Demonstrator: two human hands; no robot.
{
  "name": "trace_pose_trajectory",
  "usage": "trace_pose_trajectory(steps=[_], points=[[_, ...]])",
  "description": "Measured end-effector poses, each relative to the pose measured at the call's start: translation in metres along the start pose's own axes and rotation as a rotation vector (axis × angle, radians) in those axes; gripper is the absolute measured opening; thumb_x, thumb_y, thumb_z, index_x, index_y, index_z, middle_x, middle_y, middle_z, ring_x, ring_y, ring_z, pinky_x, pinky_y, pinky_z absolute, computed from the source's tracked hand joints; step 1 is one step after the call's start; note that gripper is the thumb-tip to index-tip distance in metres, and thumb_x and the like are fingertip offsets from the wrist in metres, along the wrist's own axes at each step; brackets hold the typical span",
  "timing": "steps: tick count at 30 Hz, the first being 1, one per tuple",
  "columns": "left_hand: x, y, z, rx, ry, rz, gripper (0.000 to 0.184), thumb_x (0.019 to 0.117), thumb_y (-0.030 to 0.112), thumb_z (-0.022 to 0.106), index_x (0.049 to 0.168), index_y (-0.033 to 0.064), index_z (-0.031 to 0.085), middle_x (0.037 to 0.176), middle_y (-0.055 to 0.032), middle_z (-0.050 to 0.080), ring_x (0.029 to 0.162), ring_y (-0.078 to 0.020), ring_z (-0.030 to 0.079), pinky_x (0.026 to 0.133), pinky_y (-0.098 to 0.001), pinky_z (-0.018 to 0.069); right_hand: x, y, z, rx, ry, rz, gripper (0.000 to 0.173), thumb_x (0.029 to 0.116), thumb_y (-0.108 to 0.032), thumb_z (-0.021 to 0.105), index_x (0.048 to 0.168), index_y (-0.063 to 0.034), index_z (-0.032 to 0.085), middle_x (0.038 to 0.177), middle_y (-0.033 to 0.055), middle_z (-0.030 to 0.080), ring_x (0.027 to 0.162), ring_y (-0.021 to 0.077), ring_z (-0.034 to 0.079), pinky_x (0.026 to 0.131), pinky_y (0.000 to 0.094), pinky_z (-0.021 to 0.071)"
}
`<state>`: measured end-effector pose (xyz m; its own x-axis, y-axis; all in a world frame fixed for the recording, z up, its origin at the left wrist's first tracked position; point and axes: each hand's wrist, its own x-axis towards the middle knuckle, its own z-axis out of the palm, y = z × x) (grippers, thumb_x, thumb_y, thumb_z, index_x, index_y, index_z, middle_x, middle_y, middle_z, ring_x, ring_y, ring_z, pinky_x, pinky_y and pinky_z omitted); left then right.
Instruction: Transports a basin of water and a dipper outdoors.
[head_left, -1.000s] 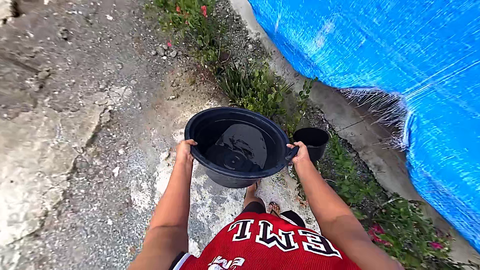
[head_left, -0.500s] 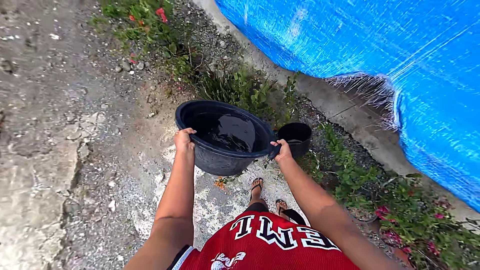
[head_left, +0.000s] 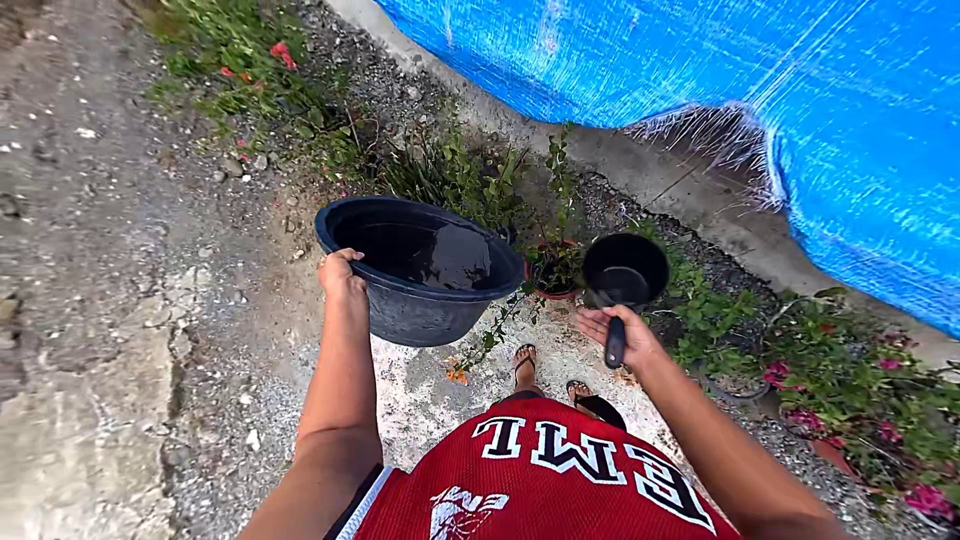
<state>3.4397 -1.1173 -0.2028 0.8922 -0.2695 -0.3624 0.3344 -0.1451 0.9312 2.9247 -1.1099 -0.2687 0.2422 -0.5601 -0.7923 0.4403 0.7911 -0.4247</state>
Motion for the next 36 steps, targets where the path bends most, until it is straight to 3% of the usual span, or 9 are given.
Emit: trace_pose_trajectory(steps=[5,10,15,18,24,33,36], points=[[0.004,0.005,-0.002,-0.013,-0.036,0.027,0.049,0.0645,-0.013,0.067,0.108,0.0032,0.053,0.102,-0.0162,0.063,0.088,-0.0255,0.063,0.07,-0.0477,0.0576,-0.086,-0.008,-0.108,0.013,0.135,-0.141,0.04,0.1047,-0.022,0.031,0.116,0.0042,0.058,0.122,0.0205,0.069,0.113,0.0314,0.069,0.098,0.0438,0.0576],[0.004,0.01,0.012,0.027,-0.066,0.051,0.052,0.0635,-0.013,0.069,0.111,0.0026,0.054,0.106,-0.0171,0.063,0.092,-0.0274,0.063,0.072,-0.0503,0.0574,-0.158,0.007,-0.207,0.151,0.411,-0.285,0.042,0.1056,-0.029,0.027,0.107,-0.0048,0.062,0.103,0.0094,0.075,0.101,0.0236,0.074,0.092,0.0389,0.0607],[0.013,0.018,0.026,0.065,-0.081,0.085,0.05,0.0606,-0.015,0.069,0.104,0.0037,0.053,0.102,-0.0161,0.062,0.089,-0.0271,0.063,0.07,-0.0494,0.0569,-0.213,0.035,-0.26,0.292,0.617,-0.38,0.038,0.1049,-0.029,0.029,0.099,-0.0099,0.061,0.092,0.004,0.076,0.091,0.0198,0.075,0.086,0.0359,0.0624],[0.018,0.02,0.027,0.051,-0.083,0.09,0.053,0.0601,-0.015,0.069,0.108,0.003,0.053,0.104,-0.0172,0.062,0.091,-0.0277,0.063,0.071,-0.0502,0.0573,-0.229,0.058,-0.285,0.345,0.684,-0.391,0.037,0.106,-0.03,0.029,0.1,-0.0093,0.059,0.089,0.0043,0.075,0.087,0.0202,0.075,0.083,0.0366,0.0628],[0.015,0.023,0.031,0.025,-0.059,0.09,0.051,0.0614,-0.014,0.067,0.107,0.0041,0.053,0.104,-0.016,0.062,0.09,-0.0267,0.063,0.071,-0.0493,0.0571,-0.233,0.091,-0.294,0.415,0.774,-0.394,0.037,0.1065,-0.031,0.029,0.098,-0.0099,0.059,0.085,0.0039,0.075,0.083,0.0209,0.076,0.08,0.0367,0.0634],[0.018,0.032,0.047,0.051,-0.091,0.115,0.052,0.0621,-0.014,0.069,0.108,0.0038,0.054,0.106,-0.0159,0.062,0.092,-0.0261,0.063,0.073,-0.0478,0.0576,-0.228,0.099,-0.279,0.39,0.762,-0.352,0.044,0.1071,-0.033,0.028,0.097,-0.0077,0.063,0.087,0.0056,0.076,0.085,0.0212,0.076,0.081,0.0358,0.0634],[0.018,0.037,0.043,0.071,-0.122,0.124,0.052,0.0657,-0.012,0.07,0.113,0.0028,0.054,0.107,-0.0161,0.062,0.092,-0.0264,0.063,0.073,-0.0486,0.0581,-0.229,0.1,-0.278,0.386,0.744,-0.355,0.044,0.1081,-0.033,0.027,0.102,-0.0071,0.062,0.091,0.0061,0.076,0.088,0.0218,0.076,0.082,0.037,0.0633]])
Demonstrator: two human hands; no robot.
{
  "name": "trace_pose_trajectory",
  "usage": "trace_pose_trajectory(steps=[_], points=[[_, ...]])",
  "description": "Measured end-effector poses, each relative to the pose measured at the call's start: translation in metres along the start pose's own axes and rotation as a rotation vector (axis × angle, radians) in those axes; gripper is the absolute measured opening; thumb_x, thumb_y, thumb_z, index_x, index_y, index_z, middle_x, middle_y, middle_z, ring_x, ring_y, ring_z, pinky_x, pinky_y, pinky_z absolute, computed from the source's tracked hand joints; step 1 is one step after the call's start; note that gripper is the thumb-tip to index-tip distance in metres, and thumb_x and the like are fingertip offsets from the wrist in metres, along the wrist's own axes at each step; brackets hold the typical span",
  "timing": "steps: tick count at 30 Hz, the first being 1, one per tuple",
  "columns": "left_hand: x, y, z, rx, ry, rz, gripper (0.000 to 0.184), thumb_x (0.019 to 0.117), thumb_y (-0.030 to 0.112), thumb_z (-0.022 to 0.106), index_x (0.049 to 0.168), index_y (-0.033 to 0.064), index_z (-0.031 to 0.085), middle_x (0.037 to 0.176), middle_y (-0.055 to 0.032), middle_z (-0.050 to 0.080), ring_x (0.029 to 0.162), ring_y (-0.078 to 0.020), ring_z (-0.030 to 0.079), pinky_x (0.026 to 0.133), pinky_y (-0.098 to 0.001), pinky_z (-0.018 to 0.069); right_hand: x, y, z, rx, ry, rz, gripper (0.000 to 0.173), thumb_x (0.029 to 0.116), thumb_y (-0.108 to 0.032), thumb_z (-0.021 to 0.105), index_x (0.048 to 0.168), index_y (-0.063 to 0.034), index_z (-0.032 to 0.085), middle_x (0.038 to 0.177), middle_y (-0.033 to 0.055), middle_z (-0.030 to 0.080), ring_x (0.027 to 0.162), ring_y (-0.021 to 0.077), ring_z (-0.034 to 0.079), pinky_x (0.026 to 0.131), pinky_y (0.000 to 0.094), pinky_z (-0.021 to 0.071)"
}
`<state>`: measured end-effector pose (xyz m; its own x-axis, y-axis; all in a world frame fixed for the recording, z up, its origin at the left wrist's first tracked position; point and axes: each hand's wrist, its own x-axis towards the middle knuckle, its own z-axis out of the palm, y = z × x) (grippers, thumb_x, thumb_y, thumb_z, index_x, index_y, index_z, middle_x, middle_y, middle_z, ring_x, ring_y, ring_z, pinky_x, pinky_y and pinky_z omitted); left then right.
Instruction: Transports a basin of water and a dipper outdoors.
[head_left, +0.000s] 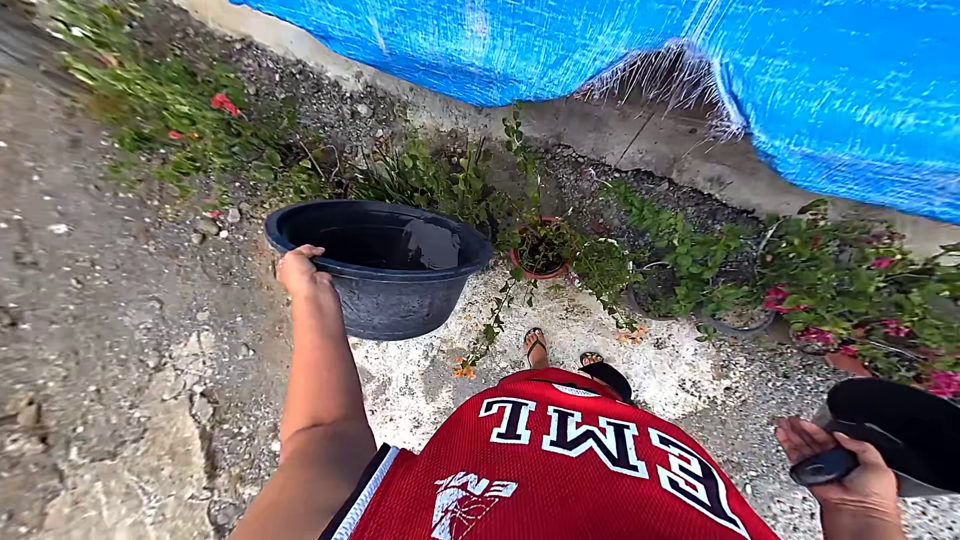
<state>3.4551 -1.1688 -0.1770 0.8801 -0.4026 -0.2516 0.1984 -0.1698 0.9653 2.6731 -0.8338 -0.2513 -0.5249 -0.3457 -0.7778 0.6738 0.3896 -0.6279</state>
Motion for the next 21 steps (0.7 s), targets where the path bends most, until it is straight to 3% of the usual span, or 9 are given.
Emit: trace_pose_trajectory(steps=[5,10,17,21], points=[[-0.015,-0.006,-0.028,-0.079,-0.048,-0.028,0.048,0.0698,-0.01,0.066,0.114,0.003,0.054,0.108,-0.0165,0.063,0.094,-0.0269,0.064,0.076,-0.0501,0.0582,0.003,0.004,-0.007,0.027,-0.007,-0.015,0.045,0.1078,-0.032,0.027,0.103,-0.0068,0.063,0.094,0.0061,0.077,0.091,0.0227,0.076,0.084,0.0375,0.0633],[-0.051,-0.014,-0.054,-0.178,-0.108,-0.017,0.053,0.0742,-0.013,0.062,0.123,0.0025,0.05,0.114,-0.0184,0.061,0.099,-0.0283,0.064,0.08,-0.0524,0.0582,0.013,0.008,-0.008,0.059,-0.002,-0.009,0.042,0.108,-0.031,0.027,0.104,-0.0063,0.061,0.095,0.0074,0.076,0.093,0.0235,0.075,0.086,0.0388,0.0624],[-0.102,-0.002,-0.045,-0.172,-0.185,0.052,0.063,0.0683,-0.016,0.064,0.127,0.0022,0.05,0.118,-0.0189,0.064,0.104,-0.0297,0.066,0.082,-0.0531,0.0594,0.036,-0.008,-0.012,0.075,-0.059,0.005,0.041,0.108,-0.03,0.029,0.106,-0.0042,0.061,0.096,0.0091,0.075,0.094,0.0245,0.075,0.087,0.039,0.0621],[-0.135,0.007,-0.031,-0.133,-0.168,0.039,0.057,0.0678,-0.013,0.066,0.121,0.0025,0.052,0.115,-0.0188,0.064,0.101,-0.0293,0.066,0.081,-0.0533,0.0595,0.047,-0.019,-0.039,0.073,-0.097,-0.005,0.042,0.1078,-0.029,0.028,0.107,-0.004,0.061,0.101,0.0103,0.075,0.097,0.0261,0.075,0.089,0.0398,0.0622]])
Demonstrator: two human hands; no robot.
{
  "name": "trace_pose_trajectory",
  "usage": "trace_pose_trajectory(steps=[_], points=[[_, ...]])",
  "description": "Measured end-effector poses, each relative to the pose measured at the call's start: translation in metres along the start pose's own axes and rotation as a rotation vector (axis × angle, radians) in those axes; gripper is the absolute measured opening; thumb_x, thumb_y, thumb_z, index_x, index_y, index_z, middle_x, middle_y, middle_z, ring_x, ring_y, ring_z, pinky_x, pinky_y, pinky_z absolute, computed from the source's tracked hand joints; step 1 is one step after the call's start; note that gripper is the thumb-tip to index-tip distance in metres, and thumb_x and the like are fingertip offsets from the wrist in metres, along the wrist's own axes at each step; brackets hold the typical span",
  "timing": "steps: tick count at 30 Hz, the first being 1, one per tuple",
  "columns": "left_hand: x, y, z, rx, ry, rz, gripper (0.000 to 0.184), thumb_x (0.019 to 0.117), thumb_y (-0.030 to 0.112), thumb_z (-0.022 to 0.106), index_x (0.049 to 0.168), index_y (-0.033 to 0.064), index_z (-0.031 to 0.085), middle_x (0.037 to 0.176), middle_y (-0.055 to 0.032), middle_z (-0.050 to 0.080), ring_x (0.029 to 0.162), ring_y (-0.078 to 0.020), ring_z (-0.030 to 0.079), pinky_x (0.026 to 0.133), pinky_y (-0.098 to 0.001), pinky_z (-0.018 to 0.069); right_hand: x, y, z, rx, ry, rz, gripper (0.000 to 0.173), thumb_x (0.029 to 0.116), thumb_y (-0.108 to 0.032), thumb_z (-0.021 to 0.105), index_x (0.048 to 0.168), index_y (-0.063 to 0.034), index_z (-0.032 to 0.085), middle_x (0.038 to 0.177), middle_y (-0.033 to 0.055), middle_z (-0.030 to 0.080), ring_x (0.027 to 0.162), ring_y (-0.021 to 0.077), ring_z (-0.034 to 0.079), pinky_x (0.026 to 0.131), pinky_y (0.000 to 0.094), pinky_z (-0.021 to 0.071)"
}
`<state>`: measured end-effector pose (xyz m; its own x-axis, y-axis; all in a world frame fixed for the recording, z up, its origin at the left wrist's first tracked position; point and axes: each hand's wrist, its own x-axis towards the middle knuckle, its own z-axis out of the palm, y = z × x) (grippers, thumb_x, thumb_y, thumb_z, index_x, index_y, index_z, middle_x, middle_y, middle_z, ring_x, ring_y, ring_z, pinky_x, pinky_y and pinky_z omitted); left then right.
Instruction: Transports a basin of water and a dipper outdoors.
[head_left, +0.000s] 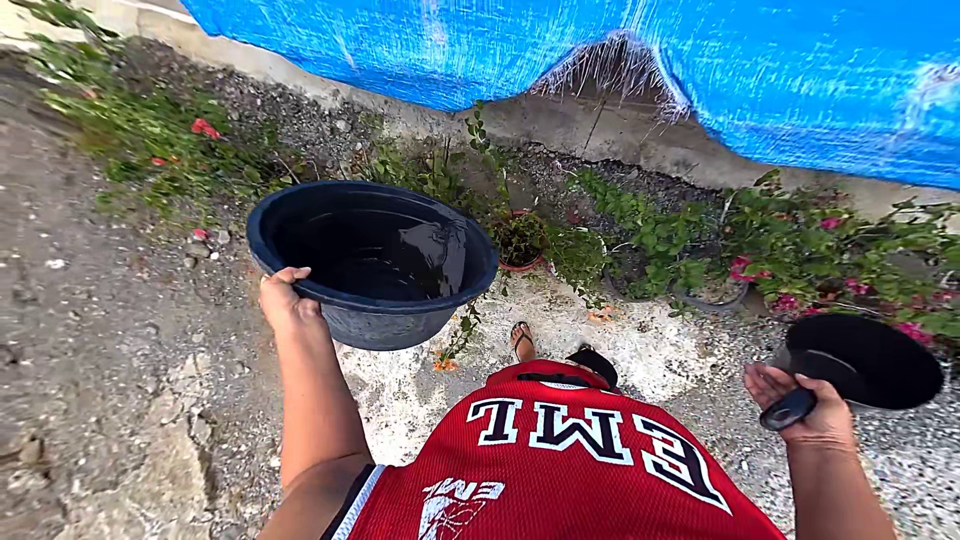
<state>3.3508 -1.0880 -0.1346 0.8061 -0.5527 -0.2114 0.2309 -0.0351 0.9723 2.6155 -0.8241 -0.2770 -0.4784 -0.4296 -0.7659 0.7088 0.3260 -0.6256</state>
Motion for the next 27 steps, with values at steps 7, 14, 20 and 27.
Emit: trace_pose_trajectory(steps=[7,14,20,27], points=[[-0.046,-0.009,0.049,0.147,-0.033,-0.002,0.051,0.0654,-0.01,0.07,0.113,0.0009,0.056,0.108,-0.0186,0.066,0.094,-0.0295,0.067,0.075,-0.0526,0.0598,0.013,-0.007,-0.089,0.064,0.049,-0.009,0.042,0.1074,-0.031,0.027,0.104,-0.0065,0.061,0.095,0.0077,0.076,0.093,0.0236,0.075,0.086,0.0388,0.0627],[-0.093,-0.046,0.104,0.271,-0.071,0.002,0.049,0.0641,-0.011,0.07,0.109,0.0017,0.055,0.102,-0.0168,0.064,0.088,-0.0272,0.065,0.07,-0.0491,0.0584,0.014,-0.009,-0.176,0.185,0.194,-0.047,0.04,0.1085,-0.033,0.028,0.111,-0.0056,0.057,0.096,0.0074,0.074,0.092,0.023,0.074,0.086,0.0404,0.0619],[-0.13,-0.071,0.121,0.342,-0.057,0.038,0.048,0.062,-0.013,0.071,0.105,0.002,0.056,0.1,-0.0163,0.064,0.085,-0.0272,0.064,0.069,-0.0484,0.058,0.011,-0.017,-0.243,0.211,0.24,-0.049,0.039,0.1083,-0.034,0.028,0.109,-0.0076,0.057,0.092,0.0051,0.074,0.088,0.0214,0.075,0.083,0.0391,0.0624],[-0.15,-0.08,0.119,0.378,-0.041,0.088,0.048,0.0619,-0.011,0.072,0.104,0.0038,0.054,0.102,-0.0154,0.062,0.088,-0.0266,0.063,0.071,-0.0478,0.0576,0.004,-0.036,-0.285,0.214,0.294,-0.083,0.036,0.1087,-0.032,0.029,0.108,-0.0076,0.056,0.091,0.0057,0.073,0.085,0.0222,0.074,0.081,0.0395,0.0626]])
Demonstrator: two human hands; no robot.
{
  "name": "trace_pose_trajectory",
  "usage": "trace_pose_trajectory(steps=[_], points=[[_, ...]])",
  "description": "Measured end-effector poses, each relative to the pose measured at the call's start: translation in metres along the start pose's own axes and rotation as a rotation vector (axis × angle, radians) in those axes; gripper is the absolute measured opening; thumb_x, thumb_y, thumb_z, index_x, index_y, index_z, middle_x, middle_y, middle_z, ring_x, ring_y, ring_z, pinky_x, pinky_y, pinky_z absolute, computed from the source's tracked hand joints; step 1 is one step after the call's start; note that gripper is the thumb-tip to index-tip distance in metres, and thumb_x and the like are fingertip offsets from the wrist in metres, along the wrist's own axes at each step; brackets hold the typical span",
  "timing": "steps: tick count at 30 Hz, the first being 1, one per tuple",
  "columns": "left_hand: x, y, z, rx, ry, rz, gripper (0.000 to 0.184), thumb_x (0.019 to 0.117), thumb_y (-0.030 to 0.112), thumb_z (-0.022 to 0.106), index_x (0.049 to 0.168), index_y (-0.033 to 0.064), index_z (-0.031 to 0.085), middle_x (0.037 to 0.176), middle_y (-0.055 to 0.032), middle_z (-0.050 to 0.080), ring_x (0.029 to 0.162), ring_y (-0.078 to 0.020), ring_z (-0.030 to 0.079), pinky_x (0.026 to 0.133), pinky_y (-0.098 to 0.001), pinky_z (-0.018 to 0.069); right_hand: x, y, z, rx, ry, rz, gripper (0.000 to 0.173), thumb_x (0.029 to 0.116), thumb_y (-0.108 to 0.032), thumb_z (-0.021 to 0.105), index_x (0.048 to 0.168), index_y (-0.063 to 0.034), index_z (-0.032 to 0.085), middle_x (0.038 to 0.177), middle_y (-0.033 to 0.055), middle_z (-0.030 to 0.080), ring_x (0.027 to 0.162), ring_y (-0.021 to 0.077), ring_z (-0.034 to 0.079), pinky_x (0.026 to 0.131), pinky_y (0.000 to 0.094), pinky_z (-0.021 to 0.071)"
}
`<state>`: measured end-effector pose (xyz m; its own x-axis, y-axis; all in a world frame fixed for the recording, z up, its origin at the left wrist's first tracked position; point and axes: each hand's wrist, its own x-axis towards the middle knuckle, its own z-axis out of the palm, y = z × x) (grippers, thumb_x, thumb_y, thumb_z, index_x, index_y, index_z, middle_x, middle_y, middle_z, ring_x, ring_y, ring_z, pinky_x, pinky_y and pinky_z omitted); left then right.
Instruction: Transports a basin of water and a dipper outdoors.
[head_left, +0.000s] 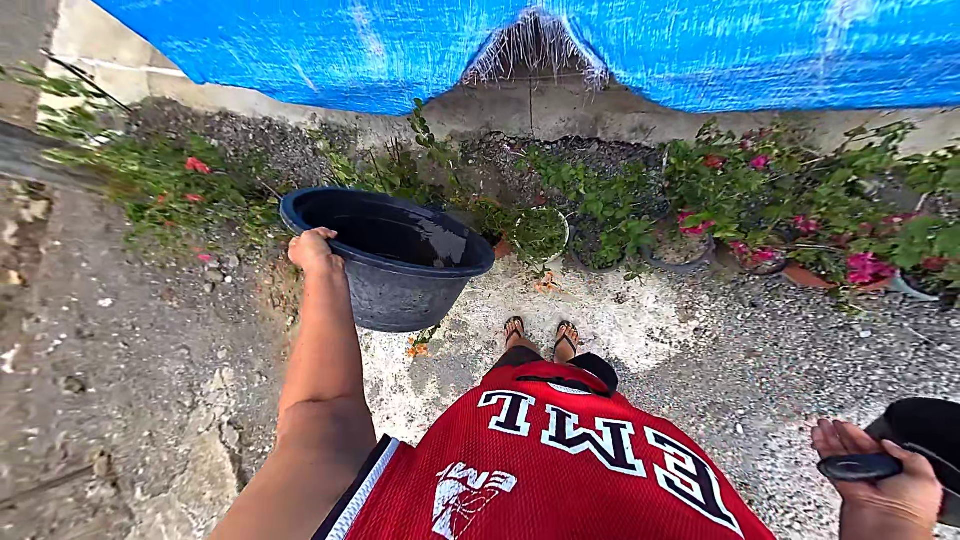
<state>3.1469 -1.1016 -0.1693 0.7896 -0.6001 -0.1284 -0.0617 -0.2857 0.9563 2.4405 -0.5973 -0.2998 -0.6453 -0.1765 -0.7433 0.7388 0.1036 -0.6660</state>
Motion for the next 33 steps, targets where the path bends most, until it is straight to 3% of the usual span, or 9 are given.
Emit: trace_pose_trajectory(steps=[4,11,16,22,25,28,33], points=[[-0.01,-0.002,-0.012,-0.043,0.003,-0.009,0.048,0.0638,-0.01,0.07,0.107,0.0035,0.055,0.102,-0.0154,0.063,0.086,-0.0269,0.064,0.069,-0.0491,0.0581,-0.002,0.002,-0.014,0.028,0.007,-0.008,0.035,0.1086,-0.032,0.03,0.11,-0.0079,0.055,0.094,0.0059,0.073,0.087,0.0225,0.075,0.082,0.0392,0.0627],[-0.02,0.002,-0.038,-0.119,-0.061,-0.07,0.053,0.0668,-0.009,0.069,0.118,0.0009,0.056,0.111,-0.0184,0.064,0.096,-0.0289,0.065,0.075,-0.051,0.0585,-0.021,0.037,-0.033,0.098,0.049,0.013,0.037,0.1088,-0.033,0.029,0.108,-0.0073,0.055,0.091,0.0062,0.073,0.085,0.022,0.074,0.08,0.0396,0.0625],[-0.022,0.008,-0.034,-0.133,-0.162,-0.061,0.048,0.0642,-0.007,0.07,0.11,0.0011,0.057,0.104,-0.0175,0.066,0.09,-0.0279,0.066,0.073,-0.0499,0.0586,-0.032,0.061,-0.046,0.148,0.076,0.028,0.038,0.1082,-0.034,0.031,0.113,-0.0055,0.055,0.095,0.008,0.072,0.086,0.0227,0.073,0.081,0.0396,0.0622],[-0.034,0.026,0.003,-0.068,-0.329,0.016,0.047,0.0626,-0.011,0.07,0.106,0.0017,0.057,0.101,-0.0163,0.067,0.088,-0.0263,0.067,0.071,-0.0487,0.0597,-0.05,0.075,-0.064,0.167,0.08,0.011,0.038,0.1082,-0.034,0.032,0.116,-0.0043,0.054,0.101,0.0094,0.071,0.091,0.0242,0.073,0.084,0.0412,0.0614],[-0.041,0.032,0.028,0.016,-0.395,0.062,0.042,0.0623,-0.011,0.069,0.098,0.0048,0.054,0.093,-0.0124,0.065,0.081,-0.0229,0.066,0.065,-0.0443,0.058,-0.064,0.082,-0.076,0.183,0.101,-0.004,0.038,0.1086,-0.034,0.03,0.115,-0.0051,0.054,0.097,0.0086,0.072,0.089,0.0235,0.074,0.083,0.0404,0.0622],[-0.047,0.034,0.053,0.101,-0.461,0.106,0.042,0.0615,-0.011,0.068,0.097,0.0058,0.054,0.091,-0.0106,0.065,0.078,-0.0209,0.064,0.062,-0.0425,0.057,-0.08,0.093,-0.094,0.204,0.14,-0.013,0.04,0.1089,-0.035,0.029,0.115,-0.0052,0.055,0.096,0.0081,0.072,0.087,0.0231,0.074,0.082,0.0398,0.0622],[-0.061,0.036,0.095,0.28,-0.566,0.211,0.042,0.06,-0.011,0.071,0.097,0.0036,0.057,0.094,-0.0123,0.065,0.082,-0.0223,0.064,0.068,-0.0453,0.0569,-0.106,0.119,-0.127,0.287,0.218,-0.039,0.038,0.1089,-0.035,0.03,0.111,-0.0057,0.055,0.092,0.008,0.072,0.085,0.024,0.074,0.081,0.0417,0.0624]])
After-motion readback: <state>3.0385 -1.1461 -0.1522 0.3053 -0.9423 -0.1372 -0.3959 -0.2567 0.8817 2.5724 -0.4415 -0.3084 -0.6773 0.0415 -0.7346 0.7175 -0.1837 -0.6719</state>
